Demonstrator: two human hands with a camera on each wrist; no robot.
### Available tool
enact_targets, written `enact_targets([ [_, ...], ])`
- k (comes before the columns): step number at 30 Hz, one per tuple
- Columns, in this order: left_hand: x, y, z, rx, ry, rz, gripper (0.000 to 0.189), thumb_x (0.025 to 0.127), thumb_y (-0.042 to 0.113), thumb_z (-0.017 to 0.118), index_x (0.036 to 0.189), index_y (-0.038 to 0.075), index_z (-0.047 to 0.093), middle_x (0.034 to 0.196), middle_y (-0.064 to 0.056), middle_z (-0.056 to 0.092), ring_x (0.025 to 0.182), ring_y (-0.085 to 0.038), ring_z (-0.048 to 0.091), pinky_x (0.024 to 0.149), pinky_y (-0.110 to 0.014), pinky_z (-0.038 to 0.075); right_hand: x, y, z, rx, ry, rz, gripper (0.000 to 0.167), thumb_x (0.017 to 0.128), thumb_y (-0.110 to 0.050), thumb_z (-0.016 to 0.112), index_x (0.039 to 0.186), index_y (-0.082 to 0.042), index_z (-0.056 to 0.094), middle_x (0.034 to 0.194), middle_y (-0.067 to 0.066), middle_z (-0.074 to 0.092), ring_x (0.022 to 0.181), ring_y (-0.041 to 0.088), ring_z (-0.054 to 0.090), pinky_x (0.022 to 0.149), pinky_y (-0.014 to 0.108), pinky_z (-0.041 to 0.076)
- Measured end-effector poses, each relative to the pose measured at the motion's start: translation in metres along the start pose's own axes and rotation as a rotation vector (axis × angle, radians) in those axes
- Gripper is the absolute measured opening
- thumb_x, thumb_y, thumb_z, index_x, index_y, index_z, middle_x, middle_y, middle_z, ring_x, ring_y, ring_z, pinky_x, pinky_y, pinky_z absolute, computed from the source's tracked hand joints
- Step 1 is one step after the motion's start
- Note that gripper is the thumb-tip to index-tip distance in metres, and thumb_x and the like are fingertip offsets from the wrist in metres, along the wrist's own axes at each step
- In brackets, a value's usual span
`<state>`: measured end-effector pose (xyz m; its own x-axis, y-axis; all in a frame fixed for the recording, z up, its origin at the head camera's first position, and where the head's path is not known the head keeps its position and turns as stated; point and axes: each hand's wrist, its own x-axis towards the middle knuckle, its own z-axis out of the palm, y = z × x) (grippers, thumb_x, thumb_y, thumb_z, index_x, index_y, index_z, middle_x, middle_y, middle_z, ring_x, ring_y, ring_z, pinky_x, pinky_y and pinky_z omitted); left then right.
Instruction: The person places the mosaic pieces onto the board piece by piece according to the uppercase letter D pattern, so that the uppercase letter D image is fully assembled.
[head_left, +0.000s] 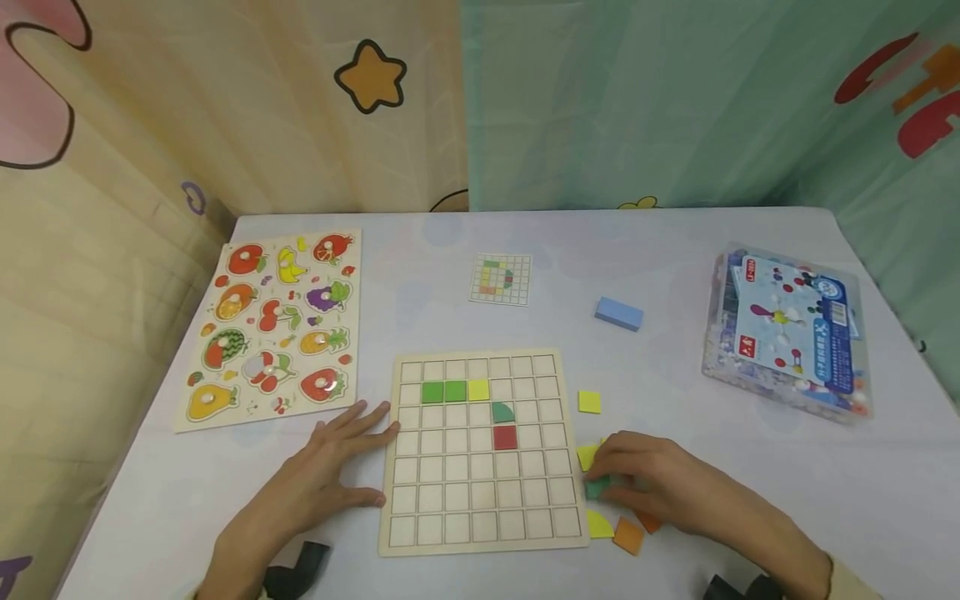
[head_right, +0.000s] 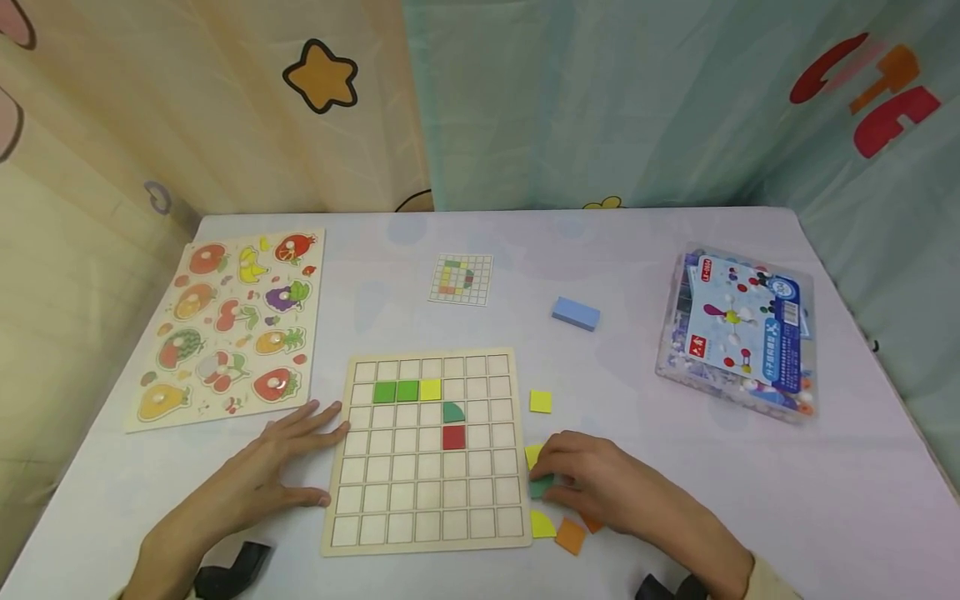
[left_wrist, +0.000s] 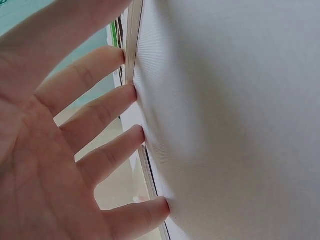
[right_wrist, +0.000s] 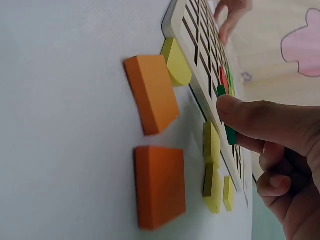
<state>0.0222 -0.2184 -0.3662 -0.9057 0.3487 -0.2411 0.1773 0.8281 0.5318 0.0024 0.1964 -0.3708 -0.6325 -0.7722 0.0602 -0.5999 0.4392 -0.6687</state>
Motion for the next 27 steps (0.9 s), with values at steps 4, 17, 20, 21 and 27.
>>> enact_targets([
  [4, 0.000, 0.000, 0.000, -0.003, -0.003, -0.003, 0.083, 0.062, 0.030, 0.092, 0.137, 0.015, 0.060, 0.153, -0.006, 0.042, 0.145, -0.037, 0.026, 0.109, -0.072, 0.015, 0.013, -0.001, 0.005, -0.008, 0.014, -0.059, 0.025, 0.080, -0.007, 0.080, 0.102, -0.018, 0.073, 0.104, -0.013, 0.063, 0.091, 0.003, 0.059, 0.075, 0.017, 0.054],
  [17, 0.000, -0.001, 0.001, -0.001, 0.000, 0.002, 0.083, 0.061, 0.031, 0.091, 0.137, 0.015, 0.060, 0.153, -0.005, 0.042, 0.145, -0.037, 0.026, 0.109, -0.072, 0.015, 0.056, -0.012, 0.024, -0.039, -0.009, -0.105, 0.019, 0.083, -0.009, 0.079, 0.101, -0.013, 0.074, 0.105, -0.010, 0.064, 0.097, 0.006, 0.059, 0.083, 0.018, 0.053],
  [20, 0.000, -0.001, 0.001, -0.006, -0.002, -0.004, 0.083, 0.062, 0.030, 0.091, 0.137, 0.015, 0.060, 0.153, -0.005, 0.041, 0.145, -0.036, 0.025, 0.110, -0.071, 0.014, 0.064, -0.014, 0.028, -0.047, -0.018, -0.110, 0.019, 0.083, -0.008, 0.079, 0.100, -0.012, 0.074, 0.105, -0.009, 0.065, 0.098, 0.007, 0.059, 0.084, 0.018, 0.053],
  [21, 0.000, -0.001, 0.001, -0.008, -0.002, -0.007, 0.083, 0.062, 0.029, 0.092, 0.137, 0.015, 0.060, 0.153, -0.005, 0.041, 0.145, -0.036, 0.025, 0.110, -0.071, 0.014, 0.066, -0.014, 0.029, -0.049, -0.021, -0.107, 0.018, 0.083, -0.008, 0.079, 0.100, -0.012, 0.074, 0.105, -0.009, 0.065, 0.097, 0.007, 0.059, 0.085, 0.018, 0.052],
  [27, 0.000, -0.001, 0.000, -0.009, 0.000, -0.010, 0.084, 0.061, 0.029, 0.092, 0.137, 0.016, 0.060, 0.153, -0.005, 0.042, 0.145, -0.036, 0.025, 0.110, -0.071, 0.014, 0.076, -0.019, 0.033, -0.061, -0.011, -0.125, 0.017, 0.082, -0.008, 0.079, 0.098, -0.011, 0.074, 0.101, -0.007, 0.064, 0.091, 0.005, 0.058, 0.080, 0.014, 0.051],
])
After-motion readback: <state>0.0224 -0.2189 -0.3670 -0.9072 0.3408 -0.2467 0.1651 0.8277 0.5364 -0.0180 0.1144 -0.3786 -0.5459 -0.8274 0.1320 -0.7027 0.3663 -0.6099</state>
